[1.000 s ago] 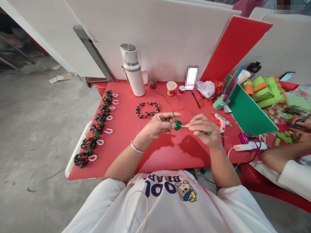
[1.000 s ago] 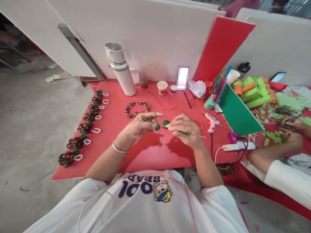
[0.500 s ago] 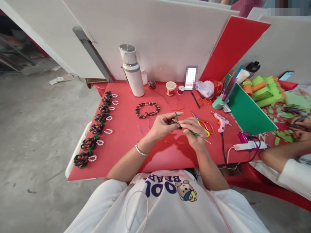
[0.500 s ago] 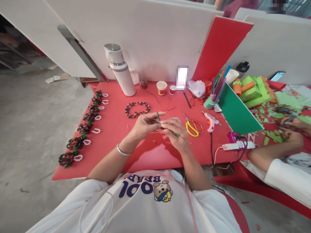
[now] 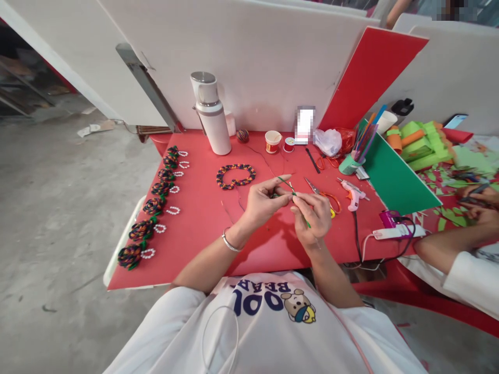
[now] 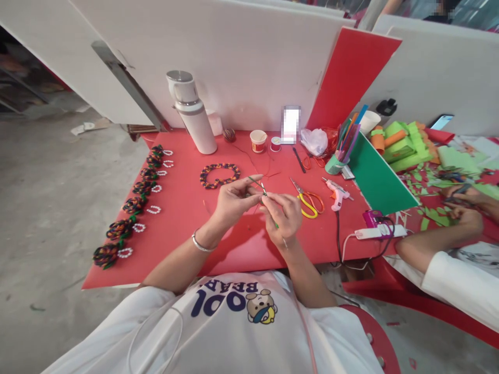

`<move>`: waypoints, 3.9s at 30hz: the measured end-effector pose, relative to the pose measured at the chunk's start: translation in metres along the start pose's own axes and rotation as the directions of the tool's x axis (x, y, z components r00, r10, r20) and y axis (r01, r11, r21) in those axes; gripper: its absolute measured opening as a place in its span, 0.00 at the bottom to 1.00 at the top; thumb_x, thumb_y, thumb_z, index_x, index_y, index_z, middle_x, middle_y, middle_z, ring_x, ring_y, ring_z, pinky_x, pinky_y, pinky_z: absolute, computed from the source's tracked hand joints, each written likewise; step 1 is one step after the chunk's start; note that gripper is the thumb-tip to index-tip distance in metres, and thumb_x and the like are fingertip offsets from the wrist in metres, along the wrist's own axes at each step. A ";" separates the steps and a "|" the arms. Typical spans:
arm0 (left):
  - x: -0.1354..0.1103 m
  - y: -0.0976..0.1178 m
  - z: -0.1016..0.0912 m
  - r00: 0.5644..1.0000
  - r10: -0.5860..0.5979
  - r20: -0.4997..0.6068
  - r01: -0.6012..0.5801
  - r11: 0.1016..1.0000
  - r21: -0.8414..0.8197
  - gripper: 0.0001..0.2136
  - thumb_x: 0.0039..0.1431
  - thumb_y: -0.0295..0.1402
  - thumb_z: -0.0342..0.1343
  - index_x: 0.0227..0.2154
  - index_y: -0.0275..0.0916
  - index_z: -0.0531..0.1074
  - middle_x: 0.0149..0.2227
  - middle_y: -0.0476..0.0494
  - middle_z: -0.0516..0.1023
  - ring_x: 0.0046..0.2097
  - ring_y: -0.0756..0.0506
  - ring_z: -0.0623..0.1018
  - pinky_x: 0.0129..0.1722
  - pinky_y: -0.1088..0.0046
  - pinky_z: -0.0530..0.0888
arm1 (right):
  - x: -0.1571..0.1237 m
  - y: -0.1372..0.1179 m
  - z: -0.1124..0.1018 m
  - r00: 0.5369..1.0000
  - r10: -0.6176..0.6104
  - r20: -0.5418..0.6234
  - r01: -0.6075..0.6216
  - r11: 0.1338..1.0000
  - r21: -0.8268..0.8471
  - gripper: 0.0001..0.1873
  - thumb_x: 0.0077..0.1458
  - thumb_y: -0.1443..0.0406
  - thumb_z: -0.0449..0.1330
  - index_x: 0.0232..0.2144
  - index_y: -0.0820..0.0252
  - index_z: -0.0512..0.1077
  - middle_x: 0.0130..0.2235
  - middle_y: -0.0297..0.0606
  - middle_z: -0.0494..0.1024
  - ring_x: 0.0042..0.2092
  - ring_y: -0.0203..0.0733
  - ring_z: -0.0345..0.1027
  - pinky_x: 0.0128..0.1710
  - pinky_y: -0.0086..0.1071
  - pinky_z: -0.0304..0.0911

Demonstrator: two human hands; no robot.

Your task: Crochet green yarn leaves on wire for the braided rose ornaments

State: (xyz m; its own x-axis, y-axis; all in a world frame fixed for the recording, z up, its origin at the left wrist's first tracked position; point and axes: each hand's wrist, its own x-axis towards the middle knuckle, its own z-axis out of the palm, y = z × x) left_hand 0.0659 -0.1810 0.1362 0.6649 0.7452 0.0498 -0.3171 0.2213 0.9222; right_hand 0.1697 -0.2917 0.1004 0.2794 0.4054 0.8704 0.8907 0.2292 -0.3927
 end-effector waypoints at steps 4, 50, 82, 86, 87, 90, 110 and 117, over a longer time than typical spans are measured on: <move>-0.002 -0.001 0.005 0.991 -0.129 0.038 0.134 0.978 -0.159 0.31 0.38 0.35 0.77 0.50 0.34 0.80 0.22 0.54 0.74 0.19 0.58 0.63 0.20 0.78 0.57 | -0.005 0.005 0.012 0.993 0.054 -0.108 -0.042 0.993 0.109 0.14 0.65 0.61 0.62 0.51 0.39 0.78 0.46 0.36 0.83 0.46 0.46 0.77 0.48 0.46 0.71; -0.003 -0.005 -0.004 0.998 0.010 0.057 -0.017 0.993 0.116 0.36 0.44 0.32 0.72 0.59 0.31 0.74 0.25 0.50 0.78 0.25 0.54 0.70 0.25 0.79 0.65 | -0.005 0.016 -0.001 0.989 0.121 0.090 -0.140 0.958 0.249 0.10 0.65 0.58 0.61 0.46 0.46 0.80 0.45 0.38 0.84 0.46 0.47 0.76 0.49 0.48 0.72; 0.007 0.011 -0.035 0.952 -0.164 0.259 0.121 0.977 0.175 0.28 0.46 0.30 0.72 0.53 0.32 0.79 0.30 0.45 0.81 0.29 0.52 0.76 0.27 0.78 0.68 | 0.010 0.050 -0.011 0.762 0.412 0.500 -0.648 0.461 0.607 0.16 0.53 0.47 0.70 0.34 0.50 0.83 0.40 0.38 0.87 0.46 0.50 0.82 0.52 0.48 0.76; 0.010 0.013 -0.036 0.956 -0.143 0.257 0.096 0.977 0.188 0.25 0.46 0.30 0.71 0.50 0.31 0.80 0.29 0.45 0.81 0.28 0.52 0.75 0.27 0.77 0.68 | 0.021 0.053 -0.018 0.747 0.326 0.580 -0.662 0.438 0.608 0.14 0.57 0.49 0.67 0.35 0.51 0.83 0.42 0.40 0.87 0.46 0.51 0.82 0.53 0.50 0.76; 0.011 0.013 -0.036 0.957 -0.139 0.254 0.091 0.977 0.194 0.25 0.46 0.29 0.71 0.50 0.31 0.80 0.29 0.45 0.80 0.28 0.52 0.75 0.27 0.77 0.68 | 0.023 0.053 -0.020 0.742 0.305 0.597 -0.667 0.431 0.608 0.13 0.58 0.50 0.67 0.35 0.50 0.83 0.42 0.39 0.87 0.47 0.50 0.82 0.53 0.50 0.76; 0.011 0.014 -0.037 0.960 -0.140 0.244 0.089 0.974 0.207 0.24 0.46 0.29 0.71 0.49 0.32 0.81 0.29 0.46 0.80 0.28 0.52 0.75 0.27 0.78 0.68 | 0.030 0.054 -0.025 0.724 0.256 0.641 -0.680 0.419 0.602 0.12 0.60 0.51 0.65 0.36 0.50 0.83 0.43 0.38 0.87 0.48 0.49 0.82 0.53 0.48 0.75; 0.009 0.019 -0.031 0.977 -0.071 0.202 0.013 0.962 0.273 0.18 0.47 0.29 0.69 0.43 0.30 0.82 0.28 0.45 0.80 0.26 0.52 0.75 0.26 0.77 0.70 | 0.044 0.045 -0.037 0.710 0.167 0.684 -0.601 0.649 0.466 0.13 0.66 0.55 0.60 0.36 0.51 0.82 0.48 0.41 0.85 0.50 0.47 0.79 0.52 0.44 0.74; 0.009 0.015 -0.030 0.990 -0.085 0.109 0.066 0.984 0.167 0.25 0.44 0.29 0.72 0.48 0.30 0.80 0.28 0.45 0.81 0.27 0.52 0.75 0.26 0.77 0.68 | 0.039 0.020 -0.036 0.849 0.061 0.525 -0.264 0.909 0.321 0.11 0.67 0.60 0.58 0.39 0.48 0.81 0.49 0.38 0.84 0.50 0.48 0.78 0.54 0.48 0.70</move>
State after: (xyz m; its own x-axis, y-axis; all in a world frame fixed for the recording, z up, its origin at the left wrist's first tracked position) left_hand 0.0473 -0.1520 0.1387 0.7595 0.6504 0.0129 -0.1549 0.1616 0.9746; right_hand 0.2113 -0.3033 0.1375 0.1038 0.8225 0.5592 0.6210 0.3856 -0.6825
